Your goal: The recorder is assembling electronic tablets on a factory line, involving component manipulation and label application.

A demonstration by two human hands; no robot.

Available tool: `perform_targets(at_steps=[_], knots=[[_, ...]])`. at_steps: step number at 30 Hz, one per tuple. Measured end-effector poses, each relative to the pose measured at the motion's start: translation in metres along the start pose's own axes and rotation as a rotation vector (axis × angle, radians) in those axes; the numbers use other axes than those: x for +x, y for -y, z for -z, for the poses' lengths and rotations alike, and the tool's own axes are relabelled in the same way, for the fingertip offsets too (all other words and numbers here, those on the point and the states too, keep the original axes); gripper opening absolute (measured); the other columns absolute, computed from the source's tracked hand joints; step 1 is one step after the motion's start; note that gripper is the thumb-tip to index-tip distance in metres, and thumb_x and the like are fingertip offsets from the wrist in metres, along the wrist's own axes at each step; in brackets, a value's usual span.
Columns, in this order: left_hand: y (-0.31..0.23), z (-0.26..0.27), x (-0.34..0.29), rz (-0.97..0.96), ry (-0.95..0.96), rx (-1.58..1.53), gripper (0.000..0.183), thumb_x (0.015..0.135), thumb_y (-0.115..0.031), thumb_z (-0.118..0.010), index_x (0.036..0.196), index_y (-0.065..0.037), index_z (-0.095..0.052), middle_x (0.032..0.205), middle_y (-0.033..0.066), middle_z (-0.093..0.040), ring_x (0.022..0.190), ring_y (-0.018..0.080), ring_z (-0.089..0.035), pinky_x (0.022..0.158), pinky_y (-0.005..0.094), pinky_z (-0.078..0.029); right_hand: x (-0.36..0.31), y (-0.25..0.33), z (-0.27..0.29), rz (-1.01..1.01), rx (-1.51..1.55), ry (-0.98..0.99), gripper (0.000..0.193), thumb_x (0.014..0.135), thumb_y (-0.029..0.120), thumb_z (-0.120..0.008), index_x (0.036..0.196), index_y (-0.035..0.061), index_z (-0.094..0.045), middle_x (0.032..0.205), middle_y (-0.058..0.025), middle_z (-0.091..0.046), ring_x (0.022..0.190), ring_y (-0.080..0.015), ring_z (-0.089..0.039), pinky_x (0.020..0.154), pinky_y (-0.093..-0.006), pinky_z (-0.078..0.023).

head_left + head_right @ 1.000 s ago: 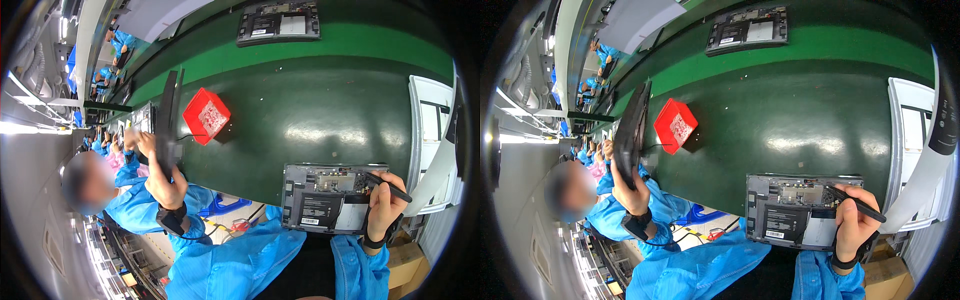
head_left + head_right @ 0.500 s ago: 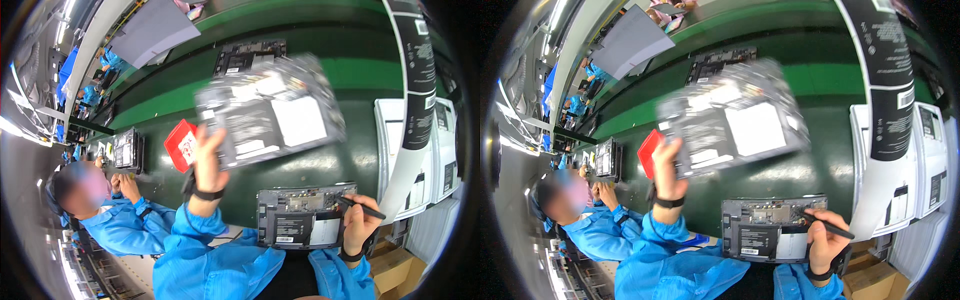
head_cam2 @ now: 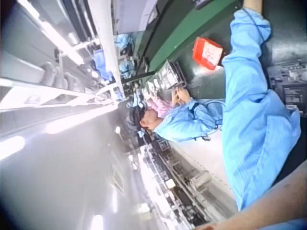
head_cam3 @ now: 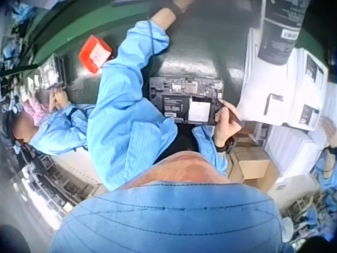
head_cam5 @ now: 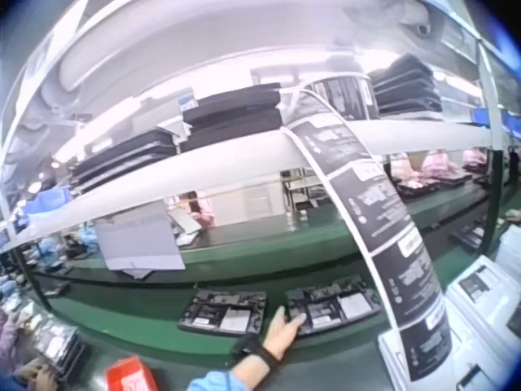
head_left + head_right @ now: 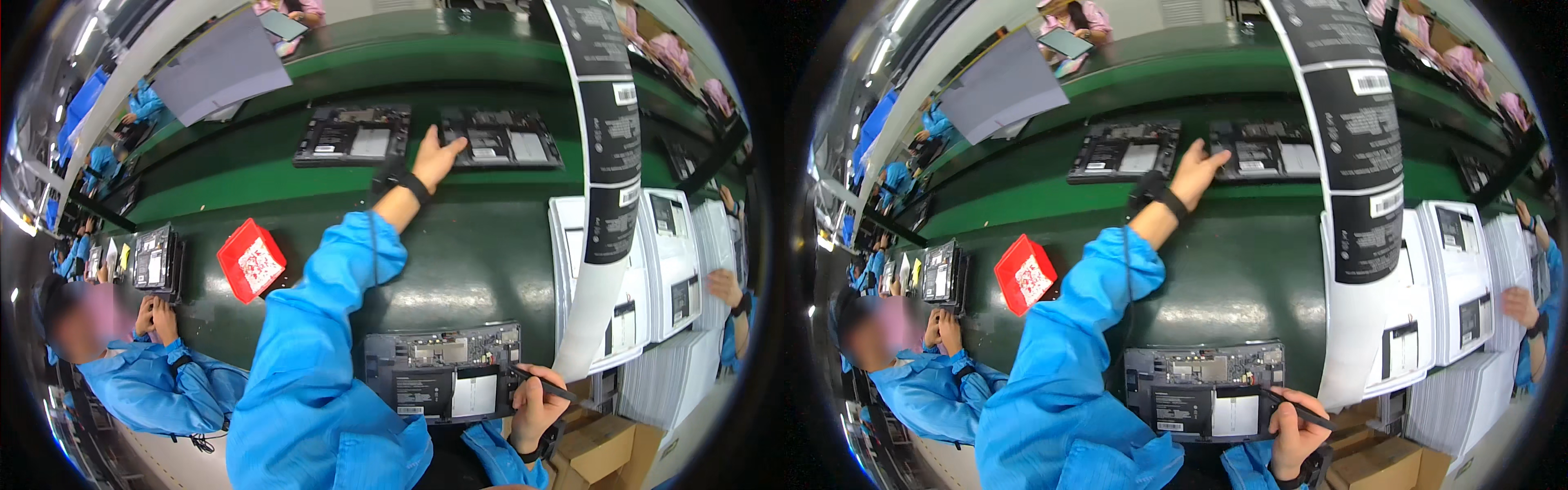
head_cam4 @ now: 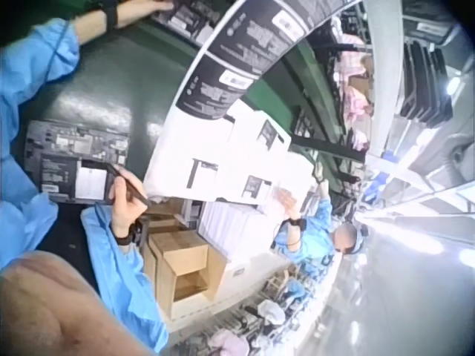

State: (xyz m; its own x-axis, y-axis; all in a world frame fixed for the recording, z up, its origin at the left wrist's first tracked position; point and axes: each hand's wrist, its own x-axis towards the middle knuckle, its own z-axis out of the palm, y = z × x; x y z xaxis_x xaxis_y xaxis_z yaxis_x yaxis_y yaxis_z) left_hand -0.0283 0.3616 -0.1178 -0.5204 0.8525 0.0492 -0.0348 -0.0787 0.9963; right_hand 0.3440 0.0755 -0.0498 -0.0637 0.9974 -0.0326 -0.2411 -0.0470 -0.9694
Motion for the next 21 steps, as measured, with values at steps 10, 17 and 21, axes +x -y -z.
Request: perform_targets(at_steps=[10,17,21], knots=[[-0.097,0.060,-0.227,0.005,0.990,0.614,0.034,0.086,-0.018,-0.081,0.113,0.000,-0.072,0.099,0.0127,-0.074,0.089,0.0175,-0.072,0.074,0.0303,-0.057,0.025,0.001,-0.012,-0.051,0.001,0.113,0.020,0.092,-0.004,-0.063,0.112,-0.0083,-0.064,0.110,-0.0252,-0.072,0.060,-0.0076,-0.055,0.054,-0.0198,-0.045],[-0.070,0.061,-0.281,-0.303,0.689,0.712,0.030,0.080,-0.020,-0.083,0.102,-0.001,-0.074,0.097,0.0123,-0.074,0.083,0.0290,-0.070,0.071,0.0362,-0.057,0.037,-0.002,-0.044,-0.180,-0.123,0.192,0.022,0.092,-0.007,-0.066,0.114,-0.0067,-0.067,0.110,-0.0183,-0.073,0.065,-0.0052,-0.056,0.057,-0.0178,-0.046],[-0.068,0.063,-0.286,-0.408,0.682,0.730,0.018,0.084,-0.011,-0.078,0.098,-0.002,-0.074,0.090,0.0103,-0.075,0.078,0.0276,-0.071,0.068,0.0367,-0.057,0.033,-0.007,-0.054,-0.192,-0.191,0.232,0.022,0.091,-0.005,-0.070,0.113,-0.0047,-0.070,0.110,-0.0147,-0.073,0.069,-0.0062,-0.060,0.057,-0.0188,-0.047]])
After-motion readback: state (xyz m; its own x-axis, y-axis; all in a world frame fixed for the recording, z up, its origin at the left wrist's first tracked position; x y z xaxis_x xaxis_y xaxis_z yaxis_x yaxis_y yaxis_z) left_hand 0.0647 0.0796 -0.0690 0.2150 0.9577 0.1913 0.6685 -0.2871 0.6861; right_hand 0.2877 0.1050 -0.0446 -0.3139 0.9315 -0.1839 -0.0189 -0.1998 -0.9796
